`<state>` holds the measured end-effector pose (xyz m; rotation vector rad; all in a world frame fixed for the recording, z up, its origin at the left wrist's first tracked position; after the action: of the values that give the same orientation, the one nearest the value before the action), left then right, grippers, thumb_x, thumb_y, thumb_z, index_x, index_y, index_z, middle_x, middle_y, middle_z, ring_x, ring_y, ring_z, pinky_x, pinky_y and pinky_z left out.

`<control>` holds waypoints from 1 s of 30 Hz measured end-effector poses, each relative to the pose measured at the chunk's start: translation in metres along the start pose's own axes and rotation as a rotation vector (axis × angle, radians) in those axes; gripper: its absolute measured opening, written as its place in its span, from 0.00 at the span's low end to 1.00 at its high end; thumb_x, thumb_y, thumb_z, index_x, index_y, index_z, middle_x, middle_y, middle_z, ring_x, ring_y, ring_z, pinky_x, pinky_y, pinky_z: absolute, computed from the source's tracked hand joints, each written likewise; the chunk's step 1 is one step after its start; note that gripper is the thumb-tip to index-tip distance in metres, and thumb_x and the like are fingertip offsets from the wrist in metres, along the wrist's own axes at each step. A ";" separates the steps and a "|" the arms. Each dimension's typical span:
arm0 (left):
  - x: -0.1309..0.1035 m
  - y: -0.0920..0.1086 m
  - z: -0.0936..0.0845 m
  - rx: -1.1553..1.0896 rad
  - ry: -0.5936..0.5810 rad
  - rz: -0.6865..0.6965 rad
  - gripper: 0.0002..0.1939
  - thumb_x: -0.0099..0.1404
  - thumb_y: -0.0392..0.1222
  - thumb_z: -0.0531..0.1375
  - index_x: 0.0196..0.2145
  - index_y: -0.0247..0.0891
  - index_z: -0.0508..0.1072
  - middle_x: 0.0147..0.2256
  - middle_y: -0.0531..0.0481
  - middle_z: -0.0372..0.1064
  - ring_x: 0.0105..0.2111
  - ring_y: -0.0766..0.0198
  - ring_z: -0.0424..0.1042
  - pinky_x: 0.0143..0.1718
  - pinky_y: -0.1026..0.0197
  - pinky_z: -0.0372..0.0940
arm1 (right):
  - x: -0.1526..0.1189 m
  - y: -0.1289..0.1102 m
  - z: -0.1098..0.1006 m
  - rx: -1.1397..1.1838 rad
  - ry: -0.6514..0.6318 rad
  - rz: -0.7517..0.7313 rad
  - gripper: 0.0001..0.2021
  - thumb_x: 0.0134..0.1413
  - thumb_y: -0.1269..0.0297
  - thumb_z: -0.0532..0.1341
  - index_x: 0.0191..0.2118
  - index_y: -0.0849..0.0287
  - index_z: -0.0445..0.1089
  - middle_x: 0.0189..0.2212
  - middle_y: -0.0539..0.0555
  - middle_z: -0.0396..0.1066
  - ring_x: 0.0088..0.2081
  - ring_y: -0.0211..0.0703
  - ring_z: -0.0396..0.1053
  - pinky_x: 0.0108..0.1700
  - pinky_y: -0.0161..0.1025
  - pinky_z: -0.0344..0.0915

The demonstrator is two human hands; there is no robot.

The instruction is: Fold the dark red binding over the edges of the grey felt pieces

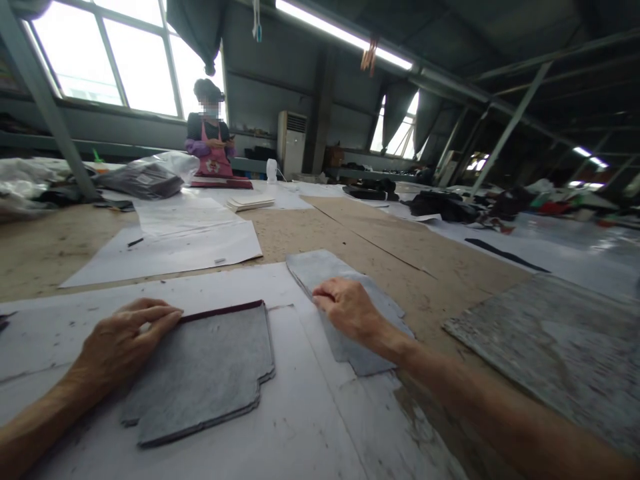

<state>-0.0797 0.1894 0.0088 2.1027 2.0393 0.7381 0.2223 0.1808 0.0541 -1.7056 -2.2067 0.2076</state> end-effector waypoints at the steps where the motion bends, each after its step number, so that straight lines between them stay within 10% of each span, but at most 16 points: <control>1: -0.001 0.001 -0.007 -0.041 0.077 0.040 0.17 0.60 0.51 0.49 0.38 0.42 0.72 0.45 0.51 0.66 0.46 0.54 0.66 0.52 0.54 0.57 | -0.011 0.009 -0.005 -0.019 0.001 -0.007 0.09 0.56 0.68 0.54 0.36 0.62 0.72 0.36 0.55 0.70 0.40 0.42 0.66 0.45 0.41 0.61; 8: -0.027 0.032 -0.036 0.098 0.458 0.358 0.16 0.64 0.49 0.51 0.45 0.39 0.68 0.47 0.45 0.63 0.48 0.51 0.63 0.51 0.46 0.57 | -0.065 0.029 0.001 -0.069 -0.037 -0.137 0.17 0.49 0.63 0.61 0.46 0.61 0.70 0.47 0.61 0.65 0.48 0.53 0.60 0.50 0.47 0.56; 18: -0.112 0.203 0.033 -0.209 -0.059 0.760 0.10 0.62 0.38 0.52 0.42 0.41 0.68 0.39 0.47 0.67 0.38 0.58 0.66 0.39 0.54 0.62 | -0.055 0.041 0.006 0.090 0.063 -0.085 0.05 0.49 0.72 0.60 0.26 0.59 0.71 0.32 0.53 0.69 0.40 0.41 0.62 0.43 0.36 0.58; 30: -0.072 0.258 0.081 -0.100 -0.168 0.595 0.12 0.62 0.36 0.50 0.43 0.38 0.68 0.46 0.48 0.66 0.44 0.58 0.64 0.48 0.56 0.61 | -0.037 0.075 0.011 0.447 -0.083 0.062 0.13 0.57 0.59 0.56 0.31 0.64 0.67 0.28 0.49 0.68 0.30 0.35 0.67 0.33 0.37 0.66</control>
<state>0.1901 0.1182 0.0263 2.6250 1.2620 0.6759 0.2948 0.1668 0.0135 -1.5335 -1.9701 0.7377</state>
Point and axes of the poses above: each hand's wrist, its own x-axis towards the middle knuckle, its own z-axis out of the palm, y = z × x, the point moved 10 cm from there along x, towards the middle knuckle
